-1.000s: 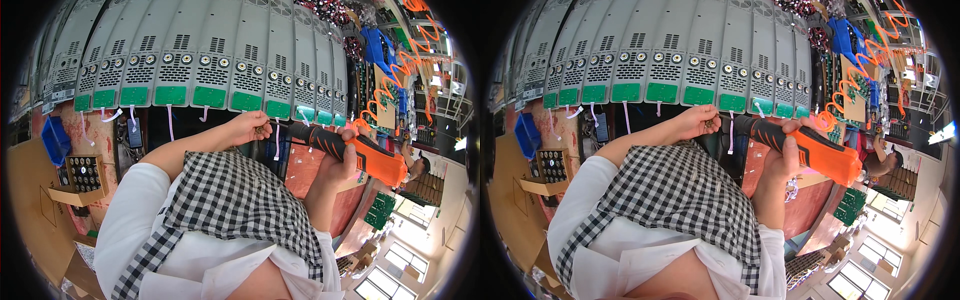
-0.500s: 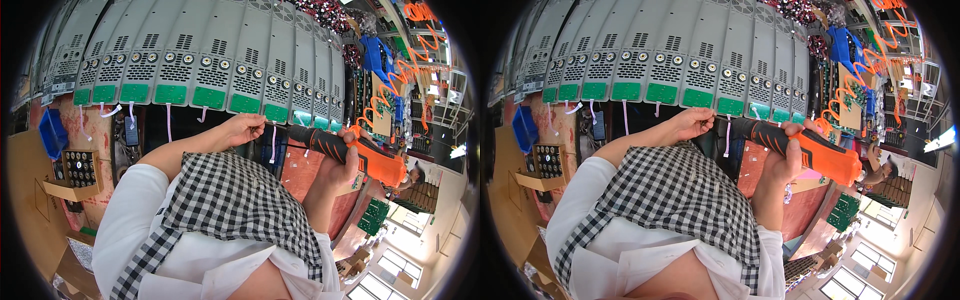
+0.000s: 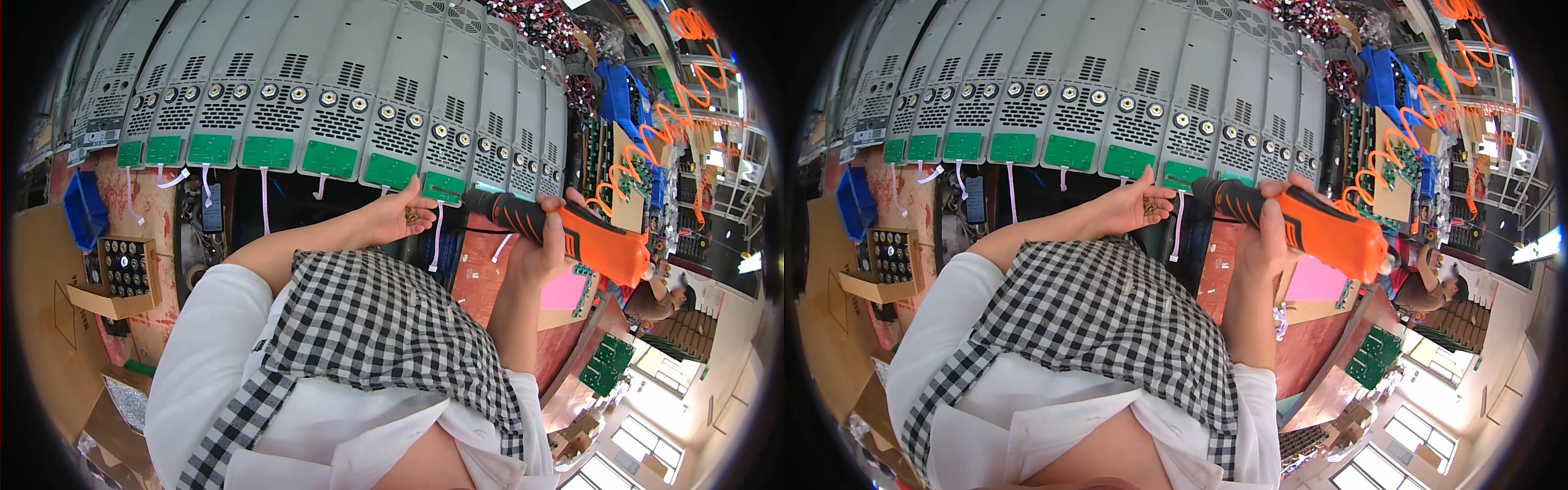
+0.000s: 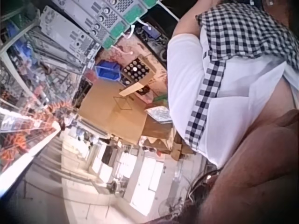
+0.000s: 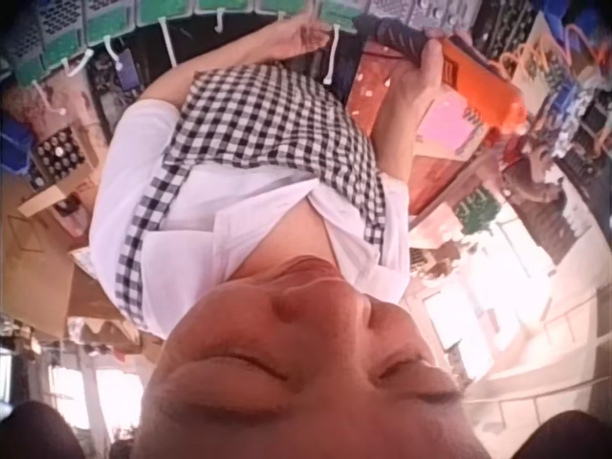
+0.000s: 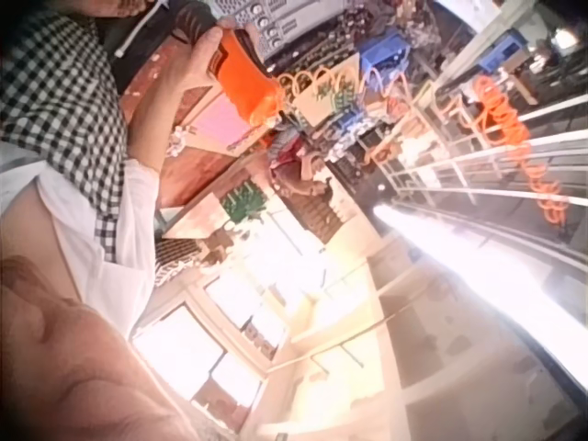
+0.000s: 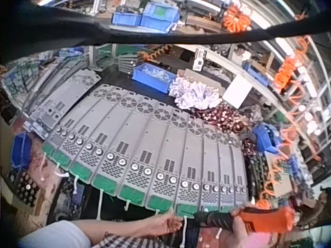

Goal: Using an electric screwdriver to fasten screws on a row of power supply units.

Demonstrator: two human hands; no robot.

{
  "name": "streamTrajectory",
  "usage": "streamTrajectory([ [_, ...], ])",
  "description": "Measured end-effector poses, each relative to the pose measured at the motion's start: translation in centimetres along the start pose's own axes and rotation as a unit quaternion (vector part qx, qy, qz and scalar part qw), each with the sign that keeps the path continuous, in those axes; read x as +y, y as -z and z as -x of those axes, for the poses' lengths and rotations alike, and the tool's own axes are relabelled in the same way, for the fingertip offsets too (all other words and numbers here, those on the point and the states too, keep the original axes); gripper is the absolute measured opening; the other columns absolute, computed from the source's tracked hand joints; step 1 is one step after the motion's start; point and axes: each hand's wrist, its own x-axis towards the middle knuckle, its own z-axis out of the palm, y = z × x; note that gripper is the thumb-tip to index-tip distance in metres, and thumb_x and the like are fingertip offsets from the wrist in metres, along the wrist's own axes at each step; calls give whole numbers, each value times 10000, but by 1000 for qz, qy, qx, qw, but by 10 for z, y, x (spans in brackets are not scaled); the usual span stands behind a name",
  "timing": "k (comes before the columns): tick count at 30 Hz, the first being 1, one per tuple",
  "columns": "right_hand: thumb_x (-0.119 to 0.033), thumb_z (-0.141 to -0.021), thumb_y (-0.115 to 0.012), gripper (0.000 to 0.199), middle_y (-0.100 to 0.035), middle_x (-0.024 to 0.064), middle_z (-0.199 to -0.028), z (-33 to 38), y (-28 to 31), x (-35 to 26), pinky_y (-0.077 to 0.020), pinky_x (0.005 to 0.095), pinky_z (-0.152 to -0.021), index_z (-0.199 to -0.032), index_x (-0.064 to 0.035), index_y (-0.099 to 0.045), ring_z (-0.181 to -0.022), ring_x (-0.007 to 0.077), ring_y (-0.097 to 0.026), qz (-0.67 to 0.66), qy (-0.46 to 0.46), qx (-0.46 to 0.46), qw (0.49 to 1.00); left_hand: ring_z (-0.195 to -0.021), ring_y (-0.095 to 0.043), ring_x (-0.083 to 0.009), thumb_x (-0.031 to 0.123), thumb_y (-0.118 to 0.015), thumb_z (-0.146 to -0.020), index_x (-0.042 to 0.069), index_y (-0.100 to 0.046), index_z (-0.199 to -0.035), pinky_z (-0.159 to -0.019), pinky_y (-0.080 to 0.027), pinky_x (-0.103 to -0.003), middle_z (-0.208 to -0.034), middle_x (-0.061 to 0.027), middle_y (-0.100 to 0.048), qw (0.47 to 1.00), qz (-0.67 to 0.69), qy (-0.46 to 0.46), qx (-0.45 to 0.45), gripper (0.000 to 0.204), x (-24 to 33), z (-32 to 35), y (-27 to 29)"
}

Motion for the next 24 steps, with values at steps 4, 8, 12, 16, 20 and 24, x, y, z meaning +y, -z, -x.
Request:
streamTrajectory([
  [4, 102, -653, -503, 378, -488, 167, -992, -14, -1, 27, -439, 320, -722, -1000, 12, -383, -739, 163, -519, -9, -13, -2, 1000, -711, -515, -147, 389, -408, -847, -2, -486, -989, -670, -440, -251, -768, -73, -524, 999, -26, 26, 37, 424, -11, -16, 17],
  [8, 89, -658, -503, 327, -494, 160, -983, -17, -8, 36, -432, 295, -710, -969, 39, -413, -727, 154, -509, -4, -25, 5, 1000, -696, -500, -150, 346, -421, -854, 8, -485, -946, -666, -439, -260, -739, -69, -508, 996, 15, -23, 88, 356, -18, -31, 16],
  [12, 90, -658, -499, 310, -496, 152, -959, -20, -11, 36, -433, 289, -708, -953, 45, -416, -740, 153, -507, -5, -43, -2, 999, -690, -498, -142, 302, -445, -852, 39, -483, -859, -665, -432, -255, -734, -68, -513, 993, 50, -49, 95, 266, -21, -40, 16],
  [16, 129, -630, -510, 340, -494, 142, -917, -22, -16, 42, -443, 279, -672, -934, 26, -398, -721, 158, -511, -3, -24, -32, 999, -678, -494, -132, 292, -452, -851, 52, -478, -824, -653, -427, -247, -723, -62, -515, 992, 38, -55, 109, 243, -21, -42, 14],
  [20, 154, -612, -521, 409, -489, 132, -884, -23, -26, 43, -446, 272, -641, -955, 3, -358, -686, 154, -514, 38, 16, -140, 989, -662, -490, -128, 294, -453, -850, 57, -479, -811, -629, -422, -241, -707, -58, -514, 992, 36, -63, 104, 241, -23, -42, 14],
  [24, 153, -613, -510, 382, -496, 113, -831, -17, -34, 44, -441, 286, -661, -923, -15, -364, -693, 161, -509, 21, 5, -153, 988, -639, -478, -125, 304, -450, -851, 59, -481, -801, -609, -408, -238, -690, -52, -509, 991, 28, -66, 109, 252, -25, -46, 19],
])
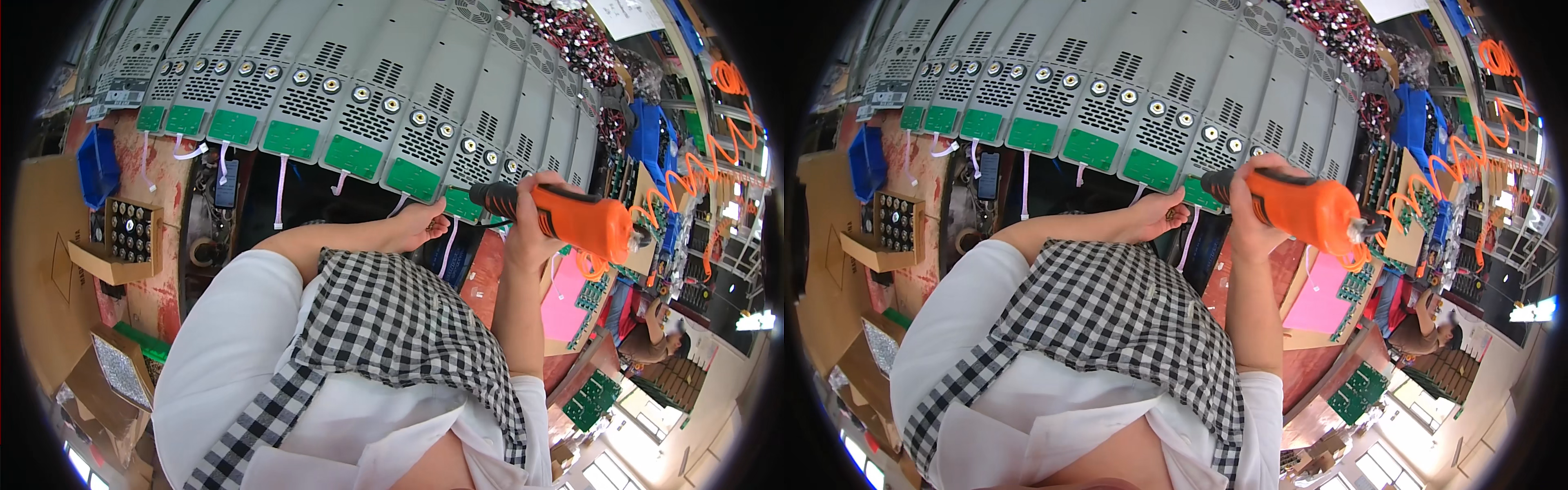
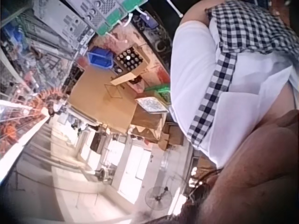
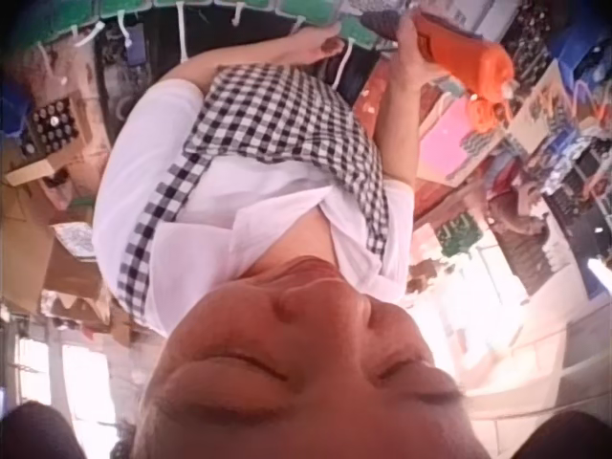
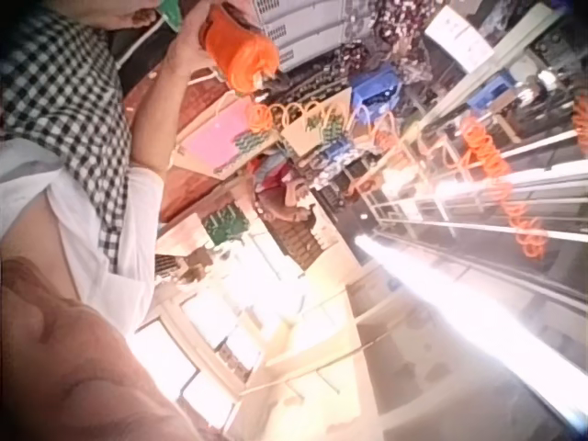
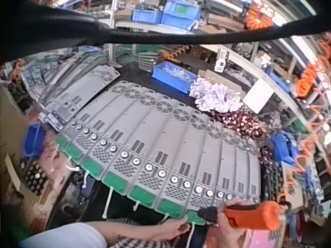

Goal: Using an electric screwdriver to fasten screws on a row of power supply units.

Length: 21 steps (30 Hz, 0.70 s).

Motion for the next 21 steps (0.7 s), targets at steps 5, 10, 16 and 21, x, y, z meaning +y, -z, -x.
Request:
streamTrajectory([
  [5, 82, -635, -534, 278, -514, 106, -840, -4, 13, -8, -439, 312, -699, -865, -15, -413, -704, 170, -517, 151, -3, -58, 987, -603, -473, -128, 318, -468, -841, 81, -488, -777, -570, -399, -234, -672, -50, -506, 1000, -18, -23, -1, 246, -8, -4, -1],
  [10, 13, -633, -571, 328, -522, 112, -856, 4, 24, -20, -434, 354, -724, -938, 0, -452, -718, 193, -525, -24, 5, 39, 999, -561, -475, -141, 310, -472, -838, 72, -480, -805, -534, -416, -260, -647, -53, -481, 998, -47, -51, -8, 241, -9, -9, 0],
  [16, -55, -638, -602, 426, -499, 101, -982, 19, 46, -59, -404, 365, -690, -1027, -54, -429, -724, 177, -476, -118, 34, -9, 992, -610, -493, -148, 140, -396, -853, 15, -461, -849, -554, -410, -244, -715, -87, -518, 991, -114, -37, -65, 141, 5, 48, 6],
  [21, -81, -630, -607, 461, -489, 90, -989, 35, 45, -54, -388, 378, -727, -1041, -84, -399, -738, 185, -466, -157, 0, 37, 987, -587, -509, -138, 109, -348, -856, 29, -456, -831, -525, -407, -231, -723, -98, -547, 972, -188, -124, -63, 137, 17, 81, -6],
])
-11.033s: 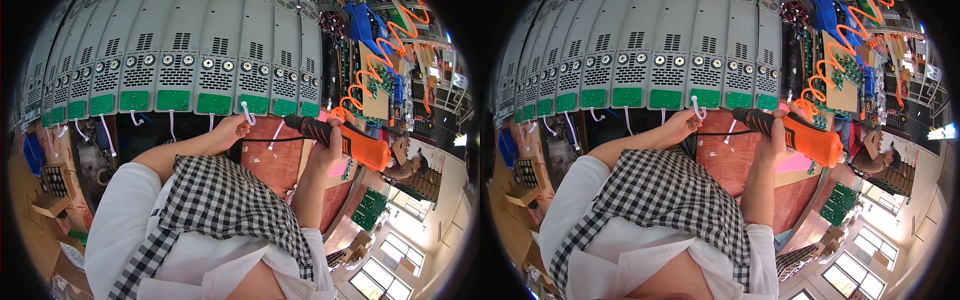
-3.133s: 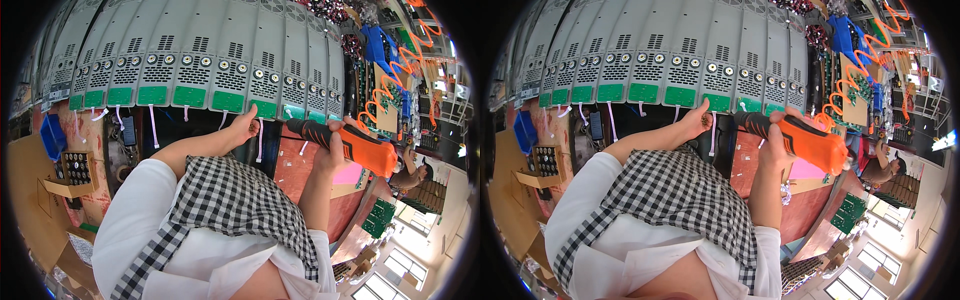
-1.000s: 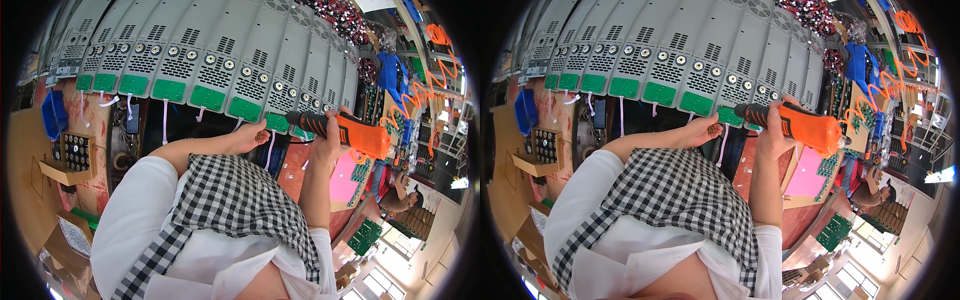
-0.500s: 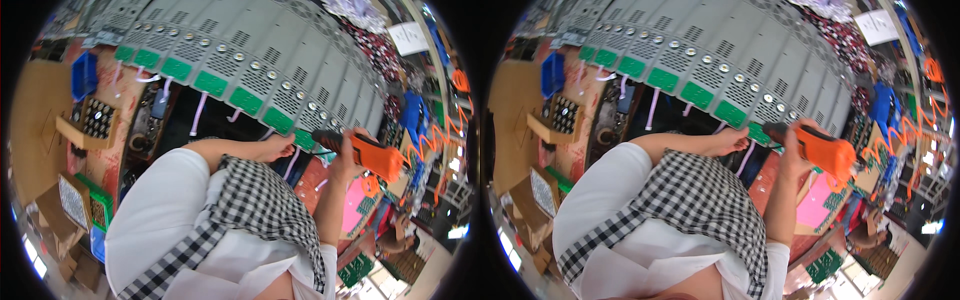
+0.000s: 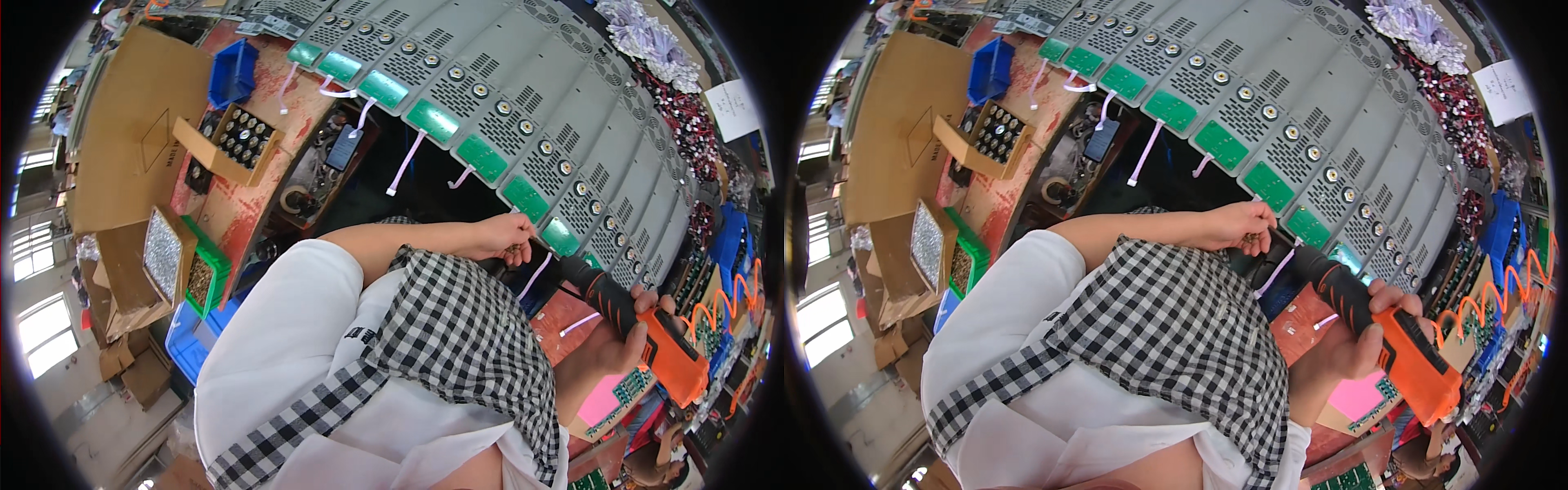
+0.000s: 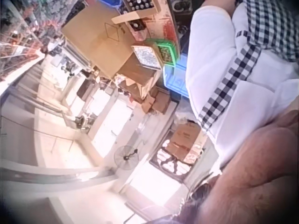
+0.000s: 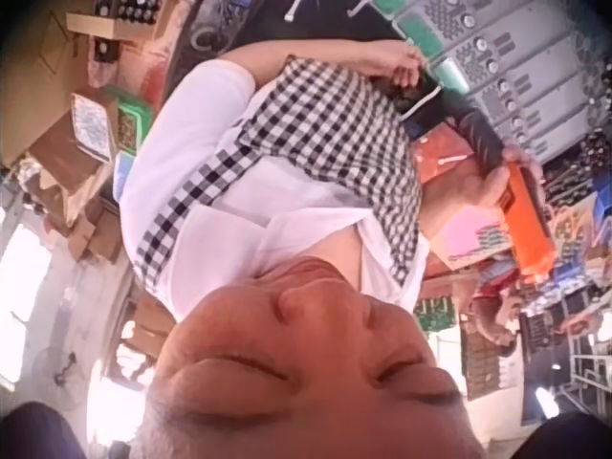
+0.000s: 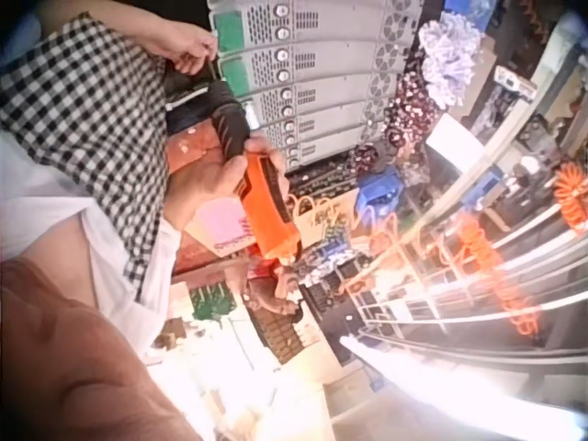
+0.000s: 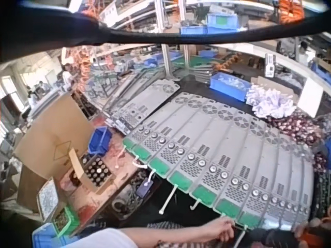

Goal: Using an electric screwdriver to fasten screws on a row of power supply units.

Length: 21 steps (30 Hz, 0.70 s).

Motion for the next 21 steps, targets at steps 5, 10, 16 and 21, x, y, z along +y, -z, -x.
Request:
streamTrajectory([
  [5, -132, -648, -585, 445, -460, 89, -1041, -2, 9, -1, -373, 392, -723, -1049, -62, -405, -749, 190, -433, 20, 3, -6, 1000, -578, -504, -121, 138, -441, -842, 46, -485, -795, -520, -398, -218, -701, -61, -546, 1000, 10, -18, -8, 113, 5, 9, 11],
  [10, -120, -656, -555, 431, -448, 75, -1075, 4, 8, -8, -347, 408, -782, -1055, -51, -405, -789, 198, -426, 21, -19, 20, 999, -605, -513, -110, 93, -547, -786, 44, -519, -791, -548, -402, -211, -697, -35, -541, 993, 112, -8, -38, 56, 3, 6, 19],
  [16, -140, -641, -572, 458, -455, 119, -916, 10, -14, -2, -313, 373, -818, -1043, -13, -393, -806, 205, -414, 30, -56, 66, 996, -571, -515, -126, 103, -549, -789, 30, -529, -759, -510, -412, -217, -662, -54, -540, 992, 110, 45, -38, 82, 17, 8, 33],
  [21, -149, -628, -583, 469, -422, 114, -788, 10, -49, 7, -295, 341, -818, -1031, -5, -389, -800, 205, -403, 38, -71, 87, 993, -535, -485, -109, 178, -535, -810, 25, -529, -743, -482, -399, -206, -635, -50, -532, 985, 142, 69, -65, 167, 25, 9, 51],
])
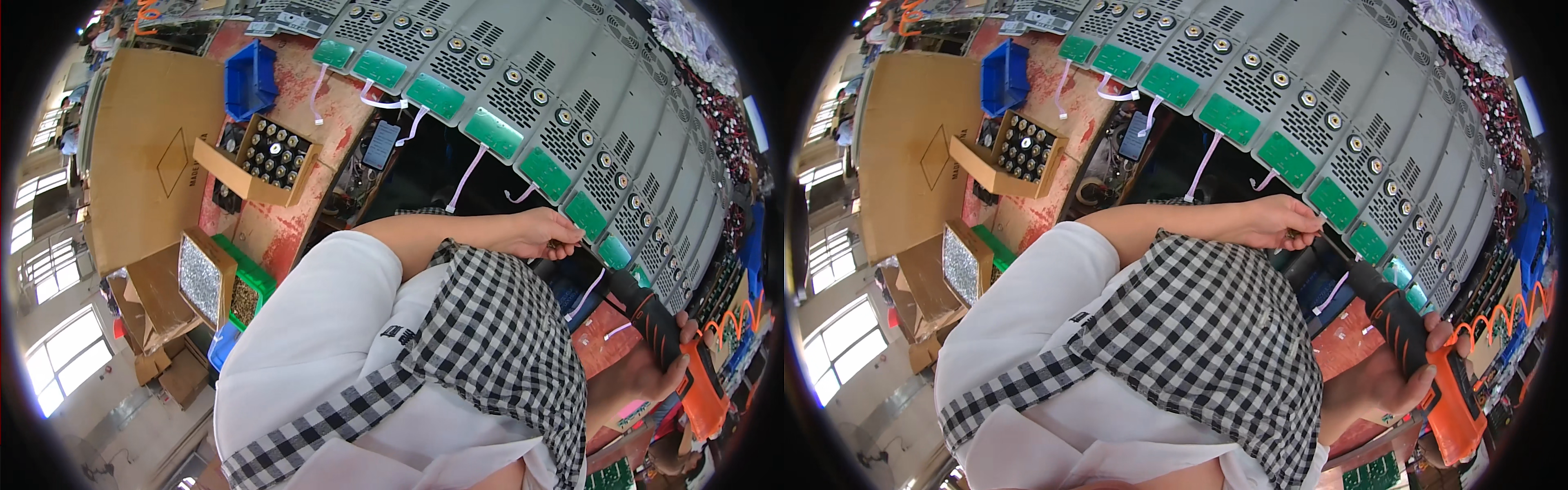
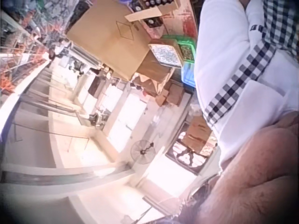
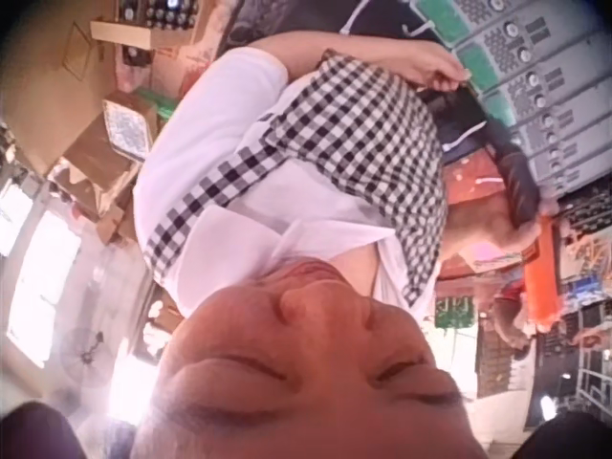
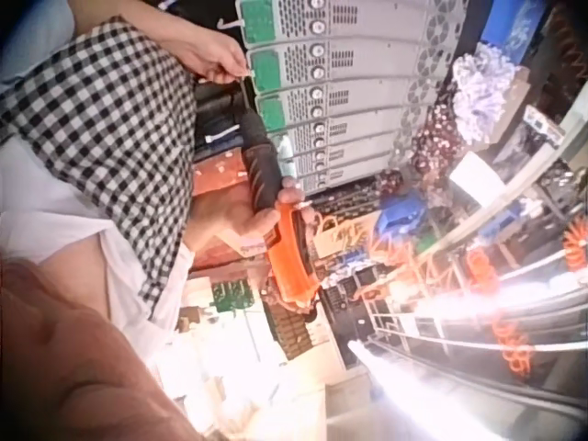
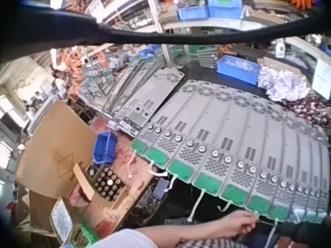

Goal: Using an electric screwdriver to fasten screws on a row of power supply units.

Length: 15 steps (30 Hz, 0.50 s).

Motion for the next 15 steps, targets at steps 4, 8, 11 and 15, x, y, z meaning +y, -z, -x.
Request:
streamTrajectory([
  [4, -150, -625, -582, 468, -412, 101, -776, 2, -11, 6, -303, 343, -802, -1031, -13, -393, -793, 206, -407, 15, 11, -3, 1000, -513, -472, -98, 219, -531, -815, 18, -531, -745, -467, -392, -195, -615, -43, -526, 999, 12, 23, -24, 212, 5, 1, 10],
  [8, -169, -625, -583, 474, -416, 88, -772, 2, -17, 6, -332, 355, -776, -1042, -28, -405, -781, 202, -427, 42, 10, 6, 999, -561, -501, -103, 209, -505, -830, 22, -548, -778, -515, -393, -197, -644, -41, -549, 997, -60, 27, -32, 198, 8, 2, 13],
  [11, -165, -647, -572, 452, -433, 95, -792, 5, -15, 7, -345, 357, -768, -1044, -14, -418, -781, 190, -434, 49, 0, -2, 999, -583, -515, -113, 218, -500, -832, 9, -553, -817, -541, -402, -207, -661, -49, -554, 997, -60, 32, -20, 216, 8, 0, 11],
  [15, -131, -664, -609, 429, -488, 95, -805, -1, -1, 20, -377, 334, -750, -1033, 7, -438, -761, 178, -469, 64, 33, 21, 997, -636, -523, -127, 337, -462, -841, -31, -547, -875, -565, -408, -220, -713, -68, -552, 999, 6, 32, 29, 379, 2, -4, 9],
])
